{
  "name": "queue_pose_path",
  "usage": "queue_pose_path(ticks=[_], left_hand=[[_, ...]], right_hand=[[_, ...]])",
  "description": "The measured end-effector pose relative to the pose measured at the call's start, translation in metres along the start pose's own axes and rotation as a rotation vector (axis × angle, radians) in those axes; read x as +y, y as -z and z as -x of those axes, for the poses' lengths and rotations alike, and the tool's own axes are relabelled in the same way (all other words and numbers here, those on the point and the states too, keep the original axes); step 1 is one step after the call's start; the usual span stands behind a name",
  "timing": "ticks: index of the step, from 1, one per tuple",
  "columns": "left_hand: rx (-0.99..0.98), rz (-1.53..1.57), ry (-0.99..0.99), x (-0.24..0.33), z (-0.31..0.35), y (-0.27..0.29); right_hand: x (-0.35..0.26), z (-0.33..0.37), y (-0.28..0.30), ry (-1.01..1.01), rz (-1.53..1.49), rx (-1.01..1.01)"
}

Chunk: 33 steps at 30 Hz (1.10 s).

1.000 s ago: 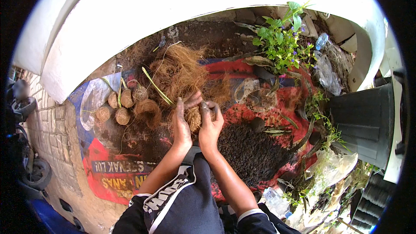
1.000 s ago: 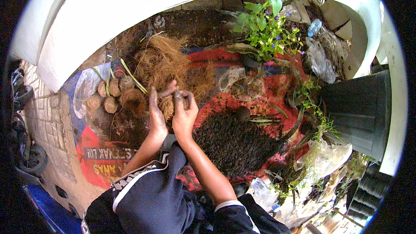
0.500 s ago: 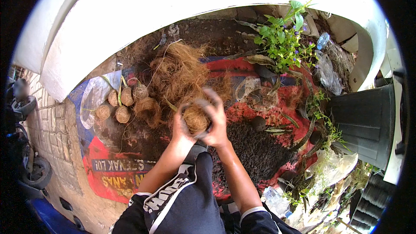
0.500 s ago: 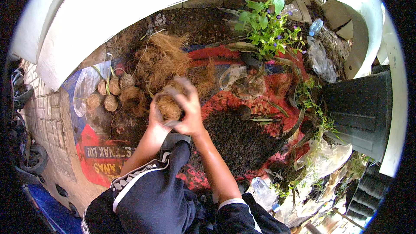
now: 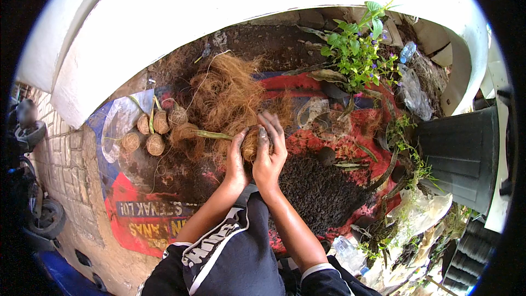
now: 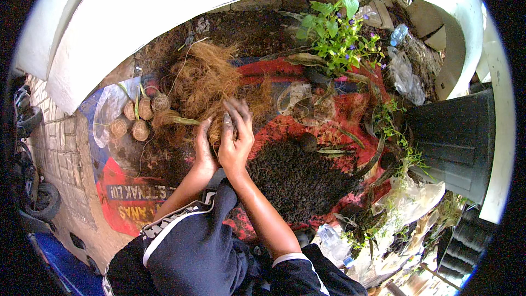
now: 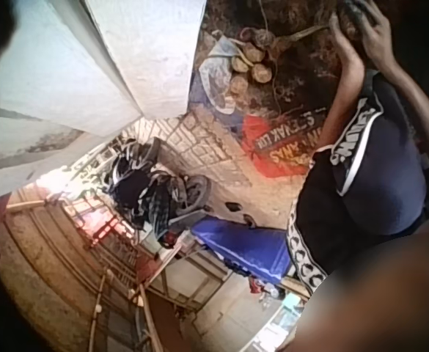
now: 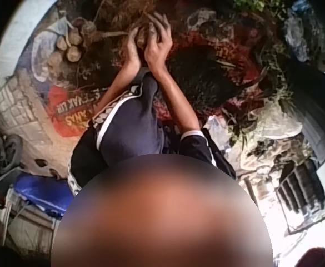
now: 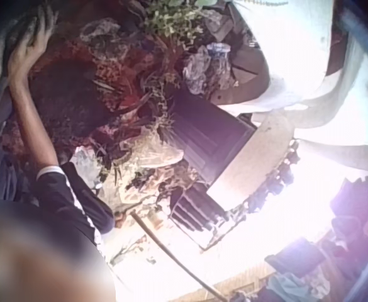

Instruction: The person sits on a tarp and wraps coconut husk fiber around a sprouting coconut. They repeatedly pull strands of fiber, wrap them around the sprout, and adjust the bundle by hand.

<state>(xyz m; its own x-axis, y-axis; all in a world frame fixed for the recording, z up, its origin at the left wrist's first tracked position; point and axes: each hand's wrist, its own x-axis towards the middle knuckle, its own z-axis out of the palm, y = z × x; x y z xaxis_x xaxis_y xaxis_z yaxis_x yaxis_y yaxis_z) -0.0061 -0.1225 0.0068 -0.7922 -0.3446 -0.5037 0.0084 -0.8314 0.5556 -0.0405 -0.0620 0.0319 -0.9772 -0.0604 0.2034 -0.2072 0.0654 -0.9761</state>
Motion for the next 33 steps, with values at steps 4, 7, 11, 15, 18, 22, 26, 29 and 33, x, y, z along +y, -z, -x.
queue_pose_path(ticks=[4,7,11,15,18,22,26,29,33], left_hand=[[-0.104,0.222,0.148,-0.004,-0.001,0.017],[-0.596,0.521,0.165,-0.002,-0.008,0.026],[-0.168,-0.094,-0.039,0.000,-0.013,0.016],[-0.033,-0.434,-0.358,0.005,-0.011,0.000],[-0.030,-0.409,-0.271,0.008,-0.007,-0.004],[0.224,-0.315,-0.064,0.006,-0.006,0.001],[-0.092,0.224,0.052,0.004,-0.009,0.015],[-0.057,0.245,0.205,0.003,-0.009,0.029],[-0.200,0.084,0.091,0.007,-0.027,0.034]], right_hand=[[0.003,-0.005,0.016,0.321,0.135,-0.254],[0.009,-0.008,0.023,0.505,0.140,-0.365],[0.014,-0.001,0.015,0.317,0.107,-0.142],[0.017,0.009,0.002,-0.380,-0.261,-0.034],[0.021,0.009,-0.004,-0.574,-0.326,-0.013],[0.024,0.011,-0.006,-0.254,-0.123,-0.032],[0.025,0.000,0.010,0.302,0.026,-0.324],[0.021,-0.005,0.018,0.561,0.230,-0.450],[0.021,-0.001,0.003,0.152,0.059,-0.182]])
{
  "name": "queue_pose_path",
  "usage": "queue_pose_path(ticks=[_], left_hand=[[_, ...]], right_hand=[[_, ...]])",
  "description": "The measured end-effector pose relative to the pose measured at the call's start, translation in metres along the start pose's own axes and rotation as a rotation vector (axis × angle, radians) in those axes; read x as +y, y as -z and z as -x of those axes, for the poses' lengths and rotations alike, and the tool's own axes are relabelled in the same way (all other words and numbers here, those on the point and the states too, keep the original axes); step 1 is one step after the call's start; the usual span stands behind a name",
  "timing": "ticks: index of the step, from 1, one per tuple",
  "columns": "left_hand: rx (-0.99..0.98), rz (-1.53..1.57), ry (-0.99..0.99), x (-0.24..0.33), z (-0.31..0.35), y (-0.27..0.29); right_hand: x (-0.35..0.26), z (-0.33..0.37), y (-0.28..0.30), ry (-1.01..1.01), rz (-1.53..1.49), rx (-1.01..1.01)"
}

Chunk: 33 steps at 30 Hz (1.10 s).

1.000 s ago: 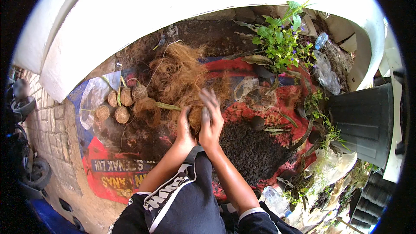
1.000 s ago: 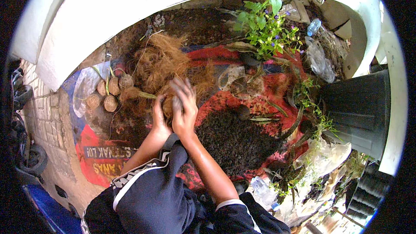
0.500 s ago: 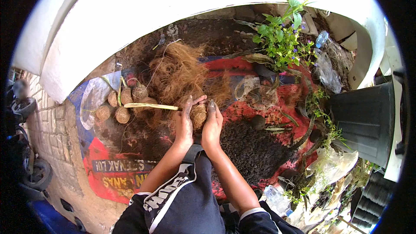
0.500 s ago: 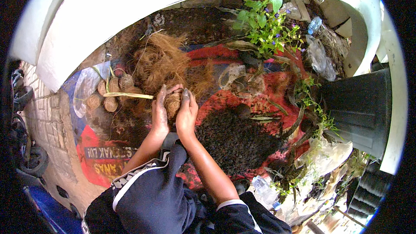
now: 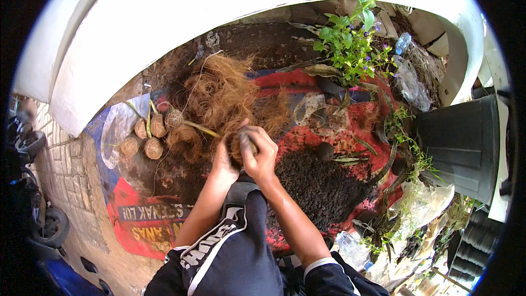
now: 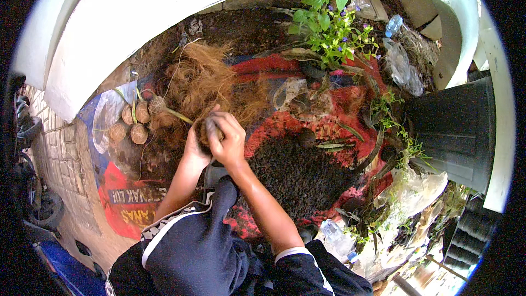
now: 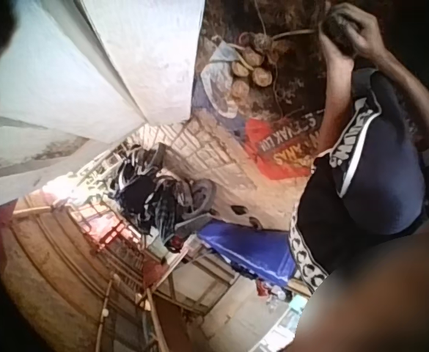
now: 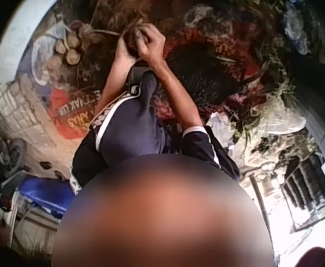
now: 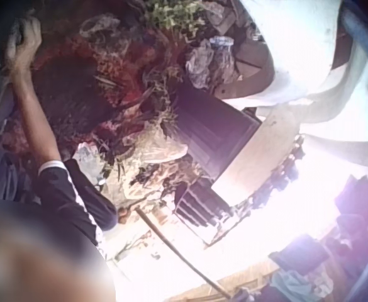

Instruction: The person sits on a tarp and wraps coconut husk fiber around a sprouting coconut. They repeatedly pull strands of fiber, wrap them around the sprout, and adjust the bundle by hand.

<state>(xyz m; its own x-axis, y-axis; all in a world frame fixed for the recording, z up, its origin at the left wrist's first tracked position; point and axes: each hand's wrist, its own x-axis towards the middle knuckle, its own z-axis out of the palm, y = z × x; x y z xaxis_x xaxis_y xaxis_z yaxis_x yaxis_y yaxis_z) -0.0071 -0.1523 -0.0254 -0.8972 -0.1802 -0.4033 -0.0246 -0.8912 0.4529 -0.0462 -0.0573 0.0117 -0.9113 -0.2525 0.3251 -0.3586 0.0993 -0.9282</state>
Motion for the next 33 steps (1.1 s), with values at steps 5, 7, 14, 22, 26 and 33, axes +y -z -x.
queue_pose_path(ticks=[5,7,14,22,26,33], left_hand=[[0.192,-0.318,-0.246,0.004,-0.001,-0.013],[0.344,-0.467,-0.264,0.003,0.004,-0.018],[0.198,0.059,-0.067,0.004,0.006,-0.001],[0.464,-0.296,-0.310,-0.013,0.010,-0.026],[0.426,-0.452,-0.278,-0.012,0.011,-0.030],[0.211,0.027,0.098,0.000,0.011,-0.028]], right_hand=[[0.012,0.000,-0.027,-0.672,-0.403,0.124],[0.014,0.000,-0.029,-0.615,-0.327,0.111],[0.005,-0.002,0.002,0.372,0.169,-0.301],[-0.005,-0.002,-0.013,-0.248,-0.131,0.112],[-0.003,-0.004,-0.008,-0.328,-0.310,0.048],[0.013,-0.001,0.015,0.197,0.032,-0.037]])
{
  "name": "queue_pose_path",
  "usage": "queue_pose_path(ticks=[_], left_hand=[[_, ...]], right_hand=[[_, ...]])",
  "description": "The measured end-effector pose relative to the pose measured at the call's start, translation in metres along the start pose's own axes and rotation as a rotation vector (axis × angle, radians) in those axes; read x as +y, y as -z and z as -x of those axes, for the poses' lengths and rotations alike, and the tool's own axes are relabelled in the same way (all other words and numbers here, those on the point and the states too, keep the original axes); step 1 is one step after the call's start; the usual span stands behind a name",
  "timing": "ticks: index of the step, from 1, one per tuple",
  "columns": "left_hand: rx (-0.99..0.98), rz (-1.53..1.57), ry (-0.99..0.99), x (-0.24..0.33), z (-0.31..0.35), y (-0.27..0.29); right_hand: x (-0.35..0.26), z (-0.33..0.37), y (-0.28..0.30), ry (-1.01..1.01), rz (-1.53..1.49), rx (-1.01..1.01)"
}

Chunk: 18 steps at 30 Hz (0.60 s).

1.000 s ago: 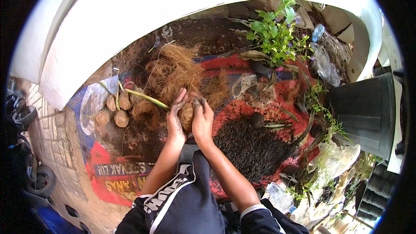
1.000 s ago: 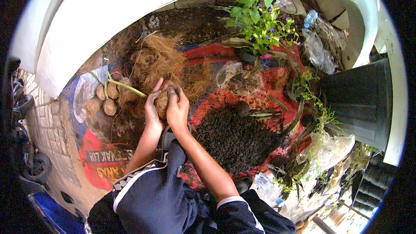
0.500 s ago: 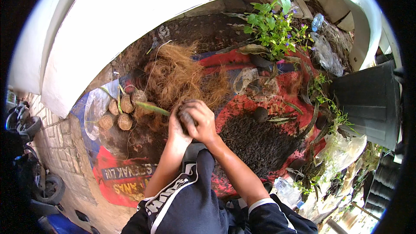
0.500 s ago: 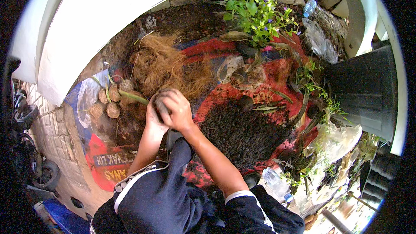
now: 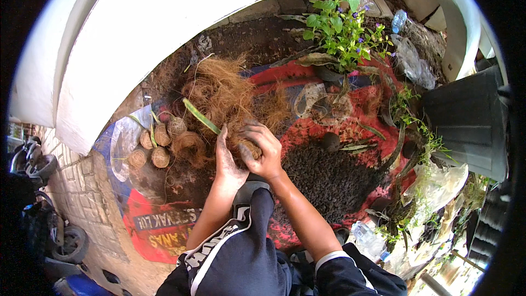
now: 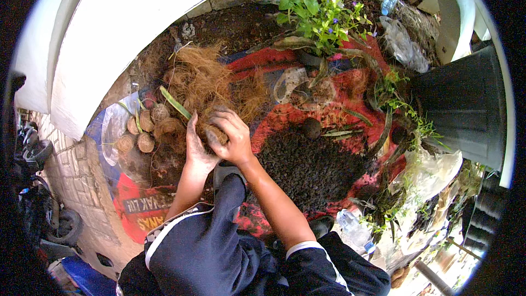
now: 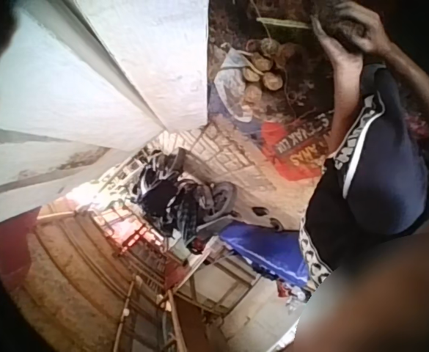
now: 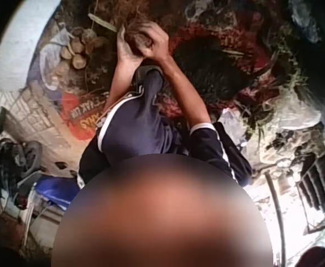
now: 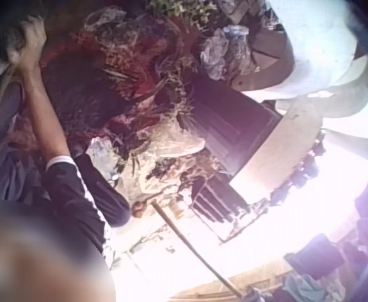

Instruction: The person sits on a tarp and wraps coconut husk fiber around a sprouting coconut. They repeatedly pull strands of fiber, wrap them around the sprout, and adjust the bundle by hand.

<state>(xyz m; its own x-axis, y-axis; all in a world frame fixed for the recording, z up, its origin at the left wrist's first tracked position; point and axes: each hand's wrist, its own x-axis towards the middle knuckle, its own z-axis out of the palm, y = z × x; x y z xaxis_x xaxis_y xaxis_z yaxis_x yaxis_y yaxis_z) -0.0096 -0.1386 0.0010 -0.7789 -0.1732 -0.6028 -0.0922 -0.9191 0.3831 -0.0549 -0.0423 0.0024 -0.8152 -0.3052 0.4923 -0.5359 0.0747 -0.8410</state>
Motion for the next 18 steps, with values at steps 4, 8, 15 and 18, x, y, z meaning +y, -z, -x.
queue_pose_path(ticks=[4,8,15,18], left_hand=[[0.054,-0.376,-0.399,-0.004,-0.003,-0.016],[-0.014,-0.534,-0.509,-0.008,0.003,-0.021],[-0.082,-0.057,-0.184,-0.011,-0.004,0.000],[-0.230,0.051,-0.094,-0.013,-0.006,0.010]], right_hand=[[-0.002,0.007,-0.009,-0.734,-0.370,0.188],[-0.005,0.001,-0.016,-1.048,-0.799,0.284],[-0.012,-0.003,0.001,0.020,0.027,-0.023],[-0.011,-0.002,0.003,0.102,0.087,-0.059]])
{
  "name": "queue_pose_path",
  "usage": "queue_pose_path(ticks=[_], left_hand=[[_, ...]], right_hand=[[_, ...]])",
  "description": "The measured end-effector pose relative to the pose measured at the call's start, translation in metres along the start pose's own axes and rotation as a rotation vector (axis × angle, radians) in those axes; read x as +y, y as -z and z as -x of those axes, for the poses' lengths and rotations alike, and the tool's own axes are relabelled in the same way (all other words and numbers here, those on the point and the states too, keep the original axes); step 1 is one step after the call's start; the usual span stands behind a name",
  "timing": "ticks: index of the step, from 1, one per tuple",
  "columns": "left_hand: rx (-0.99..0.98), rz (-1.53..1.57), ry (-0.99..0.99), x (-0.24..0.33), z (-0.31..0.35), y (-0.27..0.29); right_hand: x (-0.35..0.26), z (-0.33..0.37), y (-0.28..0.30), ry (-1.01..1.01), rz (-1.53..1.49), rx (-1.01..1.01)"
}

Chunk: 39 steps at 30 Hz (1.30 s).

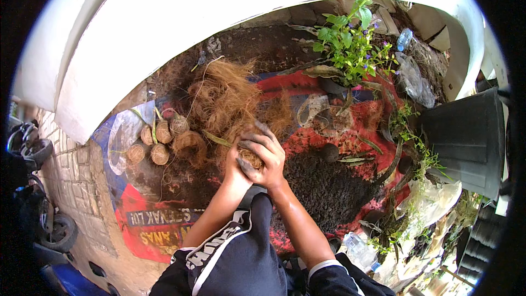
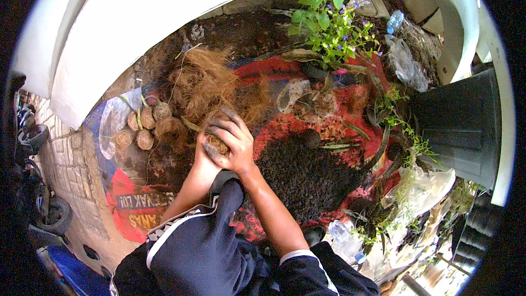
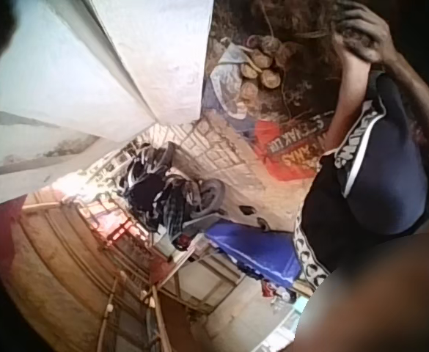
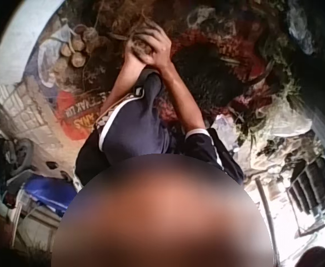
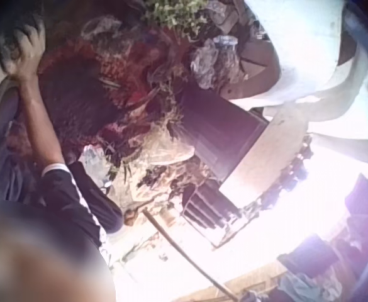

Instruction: The person sits on a tarp and wraps coconut husk fiber around a sprouting coconut. They repeatedly pull strands of fiber, wrap them around the sprout, and adjust the bundle by hand.

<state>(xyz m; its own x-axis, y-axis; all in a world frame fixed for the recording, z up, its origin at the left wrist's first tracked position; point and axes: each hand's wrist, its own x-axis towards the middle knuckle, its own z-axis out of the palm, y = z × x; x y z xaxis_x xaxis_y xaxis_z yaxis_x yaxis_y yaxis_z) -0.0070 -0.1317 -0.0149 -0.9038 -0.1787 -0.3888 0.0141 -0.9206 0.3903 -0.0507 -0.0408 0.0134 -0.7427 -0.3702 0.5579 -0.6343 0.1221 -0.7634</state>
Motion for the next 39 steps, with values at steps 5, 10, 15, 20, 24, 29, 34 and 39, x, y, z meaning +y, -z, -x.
queue_pose_path(ticks=[5,10,15,20,24,29,34,39], left_hand=[[0.019,-0.159,0.050,0.005,-0.002,0.000],[0.324,-0.027,0.013,0.006,0.011,-0.025],[0.280,-0.345,-0.158,0.008,0.011,-0.042],[0.220,-0.217,-0.115,0.008,0.009,-0.030],[0.062,0.020,0.026,0.009,0.010,-0.022],[0.220,-0.238,-0.026,0.005,0.010,-0.035],[0.446,-0.284,-0.150,0.003,0.004,-0.033],[-0.309,-0.210,-0.334,0.000,0.007,-0.006]], right_hand=[[-0.007,0.001,-0.005,-0.193,-0.095,0.095],[-0.018,-0.007,-0.008,-0.256,-0.056,0.127],[-0.021,-0.012,-0.010,-0.537,-0.315,0.197],[-0.010,-0.012,-0.002,-0.130,-0.049,0.040],[-0.002,-0.008,0.002,0.039,-0.033,-0.050],[-0.006,-0.004,-0.003,-0.318,-0.220,0.103],[-0.016,-0.011,-0.014,-0.609,-0.240,0.107],[-0.008,-0.013,0.011,0.215,0.134,-0.230]])
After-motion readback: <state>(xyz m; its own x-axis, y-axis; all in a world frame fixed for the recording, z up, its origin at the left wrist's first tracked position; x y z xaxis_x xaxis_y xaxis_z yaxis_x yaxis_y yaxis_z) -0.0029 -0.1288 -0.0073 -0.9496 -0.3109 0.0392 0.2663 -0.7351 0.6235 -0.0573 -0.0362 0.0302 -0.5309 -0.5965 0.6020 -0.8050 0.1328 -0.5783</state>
